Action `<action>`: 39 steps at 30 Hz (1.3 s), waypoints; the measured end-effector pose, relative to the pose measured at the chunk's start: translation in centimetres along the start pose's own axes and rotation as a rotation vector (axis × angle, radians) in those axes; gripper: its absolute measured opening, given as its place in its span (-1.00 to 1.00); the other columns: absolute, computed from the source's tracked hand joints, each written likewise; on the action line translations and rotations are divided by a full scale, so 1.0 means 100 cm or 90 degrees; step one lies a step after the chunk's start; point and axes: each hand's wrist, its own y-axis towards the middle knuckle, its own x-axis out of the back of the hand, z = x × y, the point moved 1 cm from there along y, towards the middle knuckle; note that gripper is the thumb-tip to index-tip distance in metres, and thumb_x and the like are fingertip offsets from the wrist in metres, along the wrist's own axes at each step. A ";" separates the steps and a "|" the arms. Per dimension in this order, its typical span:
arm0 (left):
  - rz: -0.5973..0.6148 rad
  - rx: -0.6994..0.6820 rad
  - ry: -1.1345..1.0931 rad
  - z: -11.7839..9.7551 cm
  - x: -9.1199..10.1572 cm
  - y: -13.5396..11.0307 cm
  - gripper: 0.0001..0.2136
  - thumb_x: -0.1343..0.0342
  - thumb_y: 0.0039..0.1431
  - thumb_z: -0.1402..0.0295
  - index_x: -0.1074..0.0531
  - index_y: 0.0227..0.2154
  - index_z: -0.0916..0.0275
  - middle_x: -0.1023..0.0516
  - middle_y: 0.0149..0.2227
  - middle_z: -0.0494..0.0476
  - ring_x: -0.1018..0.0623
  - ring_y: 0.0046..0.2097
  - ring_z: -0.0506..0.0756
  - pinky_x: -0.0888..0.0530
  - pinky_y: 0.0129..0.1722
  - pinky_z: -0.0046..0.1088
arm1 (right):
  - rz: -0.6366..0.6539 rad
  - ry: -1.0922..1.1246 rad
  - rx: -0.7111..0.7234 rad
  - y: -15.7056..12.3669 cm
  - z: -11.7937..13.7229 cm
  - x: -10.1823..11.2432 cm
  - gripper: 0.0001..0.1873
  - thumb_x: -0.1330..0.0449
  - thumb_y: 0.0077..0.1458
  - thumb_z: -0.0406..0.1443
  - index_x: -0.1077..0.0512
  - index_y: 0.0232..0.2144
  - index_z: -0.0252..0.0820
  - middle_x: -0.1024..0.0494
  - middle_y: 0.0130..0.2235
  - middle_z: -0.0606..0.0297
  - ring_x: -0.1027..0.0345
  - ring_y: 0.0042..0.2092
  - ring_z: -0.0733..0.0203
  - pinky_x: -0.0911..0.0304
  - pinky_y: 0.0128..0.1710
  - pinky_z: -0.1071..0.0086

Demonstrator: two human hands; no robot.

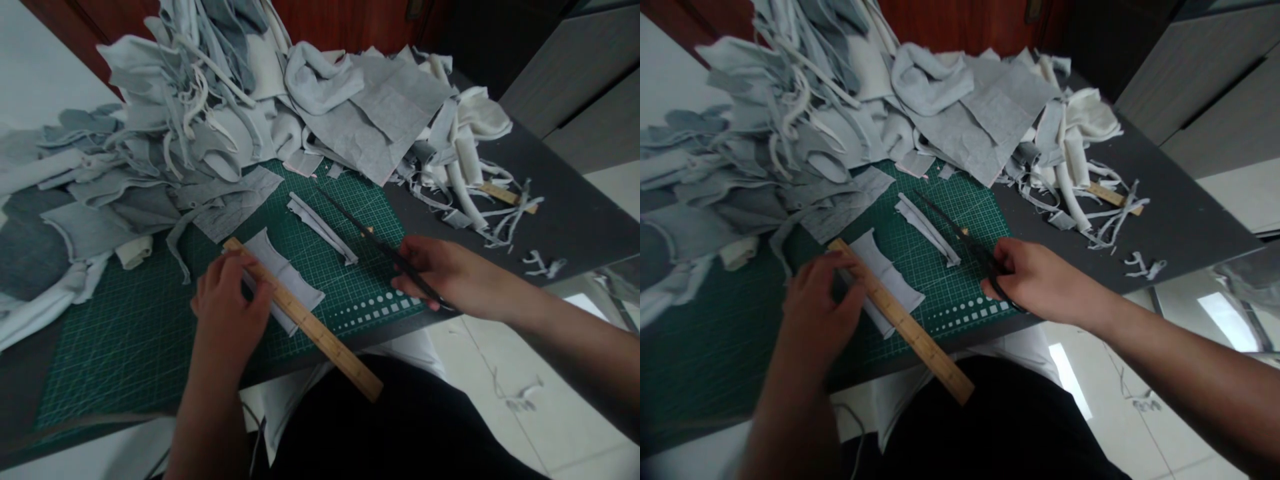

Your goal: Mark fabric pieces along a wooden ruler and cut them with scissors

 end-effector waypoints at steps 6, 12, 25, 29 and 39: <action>0.046 0.023 0.085 0.010 0.001 0.007 -0.59 -0.06 0.34 0.12 -0.47 0.18 0.07 -0.37 0.22 0.42 -0.39 0.24 0.54 -0.42 0.11 0.32 | -0.056 -0.406 0.085 -0.021 -0.034 0.019 -0.81 -0.27 -0.09 -0.31 -0.38 -0.35 -0.08 -0.48 -0.52 0.39 -0.27 -0.57 0.26 0.01 -0.54 0.38; 0.049 -0.125 0.123 -0.013 -0.015 0.004 -0.57 -0.03 0.31 0.33 -0.45 0.22 -0.03 -0.40 0.36 0.14 -0.32 0.31 0.47 -0.28 0.23 0.32 | -0.105 -0.462 0.096 -0.018 -0.061 0.031 -0.72 -0.29 -0.09 -0.33 -0.46 -0.24 -0.09 -0.57 -0.46 0.33 -0.43 -0.50 0.15 -0.17 -0.51 0.37; 0.076 -0.099 0.070 -0.019 -0.023 0.008 -0.37 0.10 0.36 0.35 -0.03 0.48 0.17 -0.27 0.43 0.33 -0.27 0.41 0.44 -0.23 0.27 0.31 | -0.122 -0.496 0.248 -0.011 -0.068 0.045 -0.53 -0.15 0.22 -0.27 -0.50 0.14 -0.27 -0.58 0.09 -0.12 -0.55 0.07 -0.24 -0.45 0.14 -0.09; -0.036 0.075 0.032 -0.007 -0.008 0.007 -0.41 -0.08 0.30 0.17 -0.21 0.34 0.20 -0.39 0.29 0.45 -0.41 0.27 0.50 -0.40 0.14 0.24 | -0.117 -0.510 0.271 -0.004 -0.072 0.047 -0.51 -0.12 0.18 -0.32 -0.51 0.13 -0.31 -0.57 0.09 -0.15 -0.53 0.08 -0.26 -0.44 0.16 -0.10; 0.068 0.020 -0.088 0.020 -0.011 0.003 -0.76 -0.11 0.31 0.37 -0.39 0.02 0.18 -0.52 -0.20 0.14 -0.55 -0.15 0.19 -0.45 -0.09 -0.26 | -0.297 -0.490 0.391 -0.020 -0.035 -0.008 -0.62 -0.12 0.25 -0.27 -0.48 0.06 -0.27 -0.59 0.01 -0.06 -0.51 0.03 -0.22 -0.45 0.09 -0.12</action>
